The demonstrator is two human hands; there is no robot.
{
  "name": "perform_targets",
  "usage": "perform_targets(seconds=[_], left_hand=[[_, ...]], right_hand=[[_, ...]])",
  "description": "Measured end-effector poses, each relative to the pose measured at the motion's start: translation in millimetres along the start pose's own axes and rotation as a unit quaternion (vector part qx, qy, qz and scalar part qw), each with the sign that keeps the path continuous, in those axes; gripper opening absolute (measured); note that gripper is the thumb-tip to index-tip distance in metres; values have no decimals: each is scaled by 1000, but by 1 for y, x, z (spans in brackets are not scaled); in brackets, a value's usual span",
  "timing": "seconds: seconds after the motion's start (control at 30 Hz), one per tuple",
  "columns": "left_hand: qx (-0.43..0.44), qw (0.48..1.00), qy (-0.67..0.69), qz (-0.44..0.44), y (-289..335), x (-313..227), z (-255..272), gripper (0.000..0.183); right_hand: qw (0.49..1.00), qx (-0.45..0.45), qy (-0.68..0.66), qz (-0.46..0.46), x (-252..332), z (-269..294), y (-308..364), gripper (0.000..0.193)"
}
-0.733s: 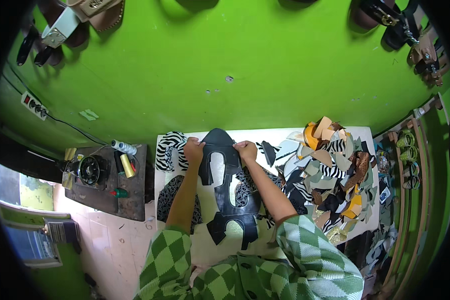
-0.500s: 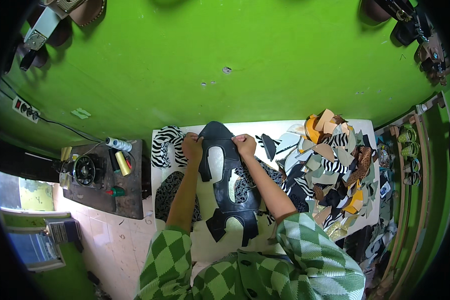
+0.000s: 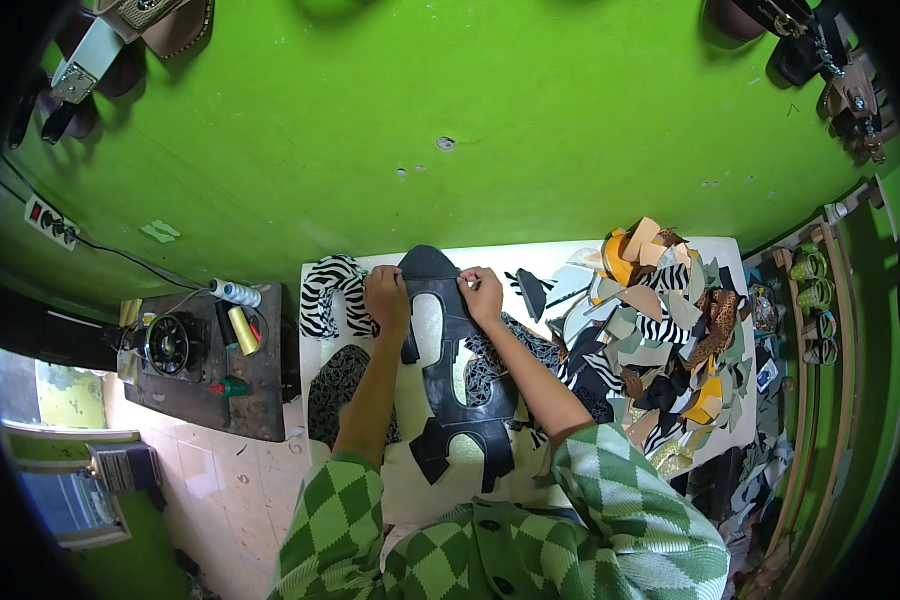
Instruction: The person is organizing pieces of animal print fabric.
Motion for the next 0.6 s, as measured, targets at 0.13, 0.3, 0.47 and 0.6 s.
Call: perform_targets(seconds=[0.13,0.3,0.47,0.6], left_hand=[[-2,996,6,-89,22,-28,-3,22],[104,979,-92,-152,58,-41,-33,51],[137,974,-104,-149,65,-30,-47,54],[155,970,-111,-148,68,-22,-53,58]], right_hand=[[968,17,127,217,47,5,28,26],[882,124,302,339,48,-31,59,60],[873,127,341,324,30,-45,59,61],[862,125,370,324,28,-51,59,58]])
Point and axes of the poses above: each hand's wrist, its own y-axis away from the middle knuckle, its own z-axis out of the back of the hand, x = y × z, the point moved 10 cm from there along -y, towards the middle knuckle
